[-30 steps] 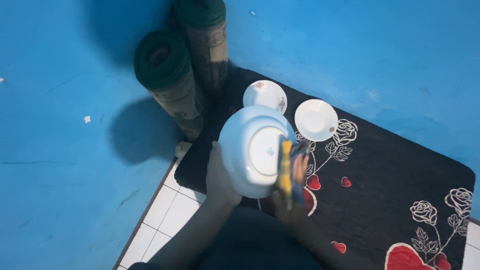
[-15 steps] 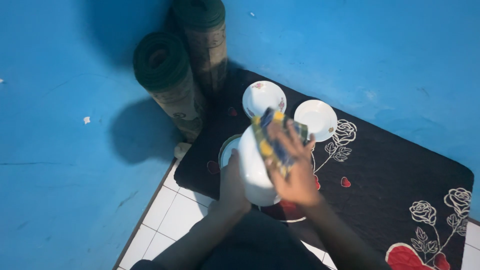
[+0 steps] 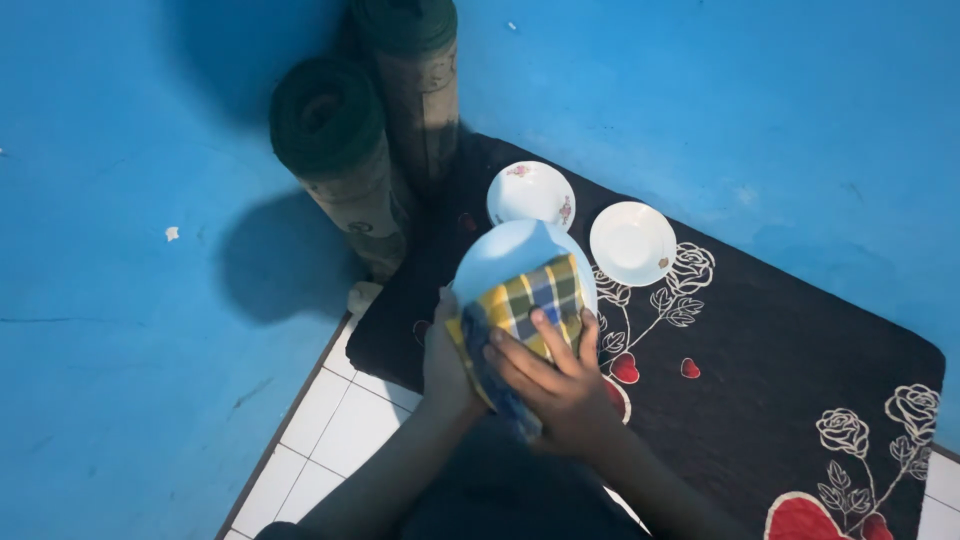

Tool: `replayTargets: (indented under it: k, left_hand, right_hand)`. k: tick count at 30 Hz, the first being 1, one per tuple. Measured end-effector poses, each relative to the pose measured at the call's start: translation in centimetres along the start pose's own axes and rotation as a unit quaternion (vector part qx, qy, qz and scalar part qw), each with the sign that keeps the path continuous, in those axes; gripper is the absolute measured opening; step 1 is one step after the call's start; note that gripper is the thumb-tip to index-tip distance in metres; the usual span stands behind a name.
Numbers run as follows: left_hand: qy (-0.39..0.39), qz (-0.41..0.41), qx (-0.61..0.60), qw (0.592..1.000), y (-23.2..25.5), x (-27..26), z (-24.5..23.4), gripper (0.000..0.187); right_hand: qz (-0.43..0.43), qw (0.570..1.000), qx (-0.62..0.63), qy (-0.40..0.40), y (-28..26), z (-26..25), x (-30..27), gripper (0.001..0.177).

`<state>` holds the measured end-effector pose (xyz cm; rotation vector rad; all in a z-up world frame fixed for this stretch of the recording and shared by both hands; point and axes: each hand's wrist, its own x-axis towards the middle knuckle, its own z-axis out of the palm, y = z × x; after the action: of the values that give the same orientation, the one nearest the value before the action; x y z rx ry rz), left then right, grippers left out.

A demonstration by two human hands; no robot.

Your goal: Wiping ceramic plates clean with a cloth.

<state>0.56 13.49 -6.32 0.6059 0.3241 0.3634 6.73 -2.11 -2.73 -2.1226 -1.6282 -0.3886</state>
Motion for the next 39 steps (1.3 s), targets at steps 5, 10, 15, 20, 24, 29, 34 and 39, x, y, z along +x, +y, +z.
replayTargets:
  k: [5,10,15,20,24,29,34,39]
  left_hand:
    - [0.193,-0.172,-0.102,0.961,3.0,0.8,3.0,0.074]
    - [0.102,-0.095,-0.032,0.990,3.0,-0.2,2.3,0.071]
    - [-0.145,0.218,0.478,0.839,1.3,-1.3,-0.1,0.069]
    - [-0.044,-0.110,0.176,0.977,-1.3,-1.1,-0.3,0.066]
    - [0.049,-0.186,-0.028,0.981,0.1,-0.7,1.5,0.060]
    - [0.061,-0.157,-0.072,0.983,1.0,-0.6,0.6,0.072]
    - [0.131,-0.137,-0.074,0.979,2.7,-0.9,1.7,0.070]
    - [0.064,-0.077,-0.040,0.994,2.5,-2.2,1.6,0.071]
  right_hand:
    - [-0.008,0.999,-0.036,-0.005,2.4,3.3,-5.7,0.067]
    - [0.118,0.988,-0.009,0.099,5.2,3.3,-5.9,0.072]
    - [0.321,0.911,0.243,0.083,6.6,0.2,-3.9,0.086]
    - [0.217,0.953,0.205,0.056,5.1,-2.9,0.0,0.067]
    - [0.127,0.991,0.044,-0.001,3.0,-1.3,0.1,0.071]
    - [0.010,0.995,-0.034,-0.090,0.1,0.0,-2.1,0.080]
    - [0.042,0.998,-0.036,-0.023,2.8,4.7,-9.8,0.075]
    - [0.197,0.979,0.049,-0.028,5.0,2.6,-9.1,0.085]
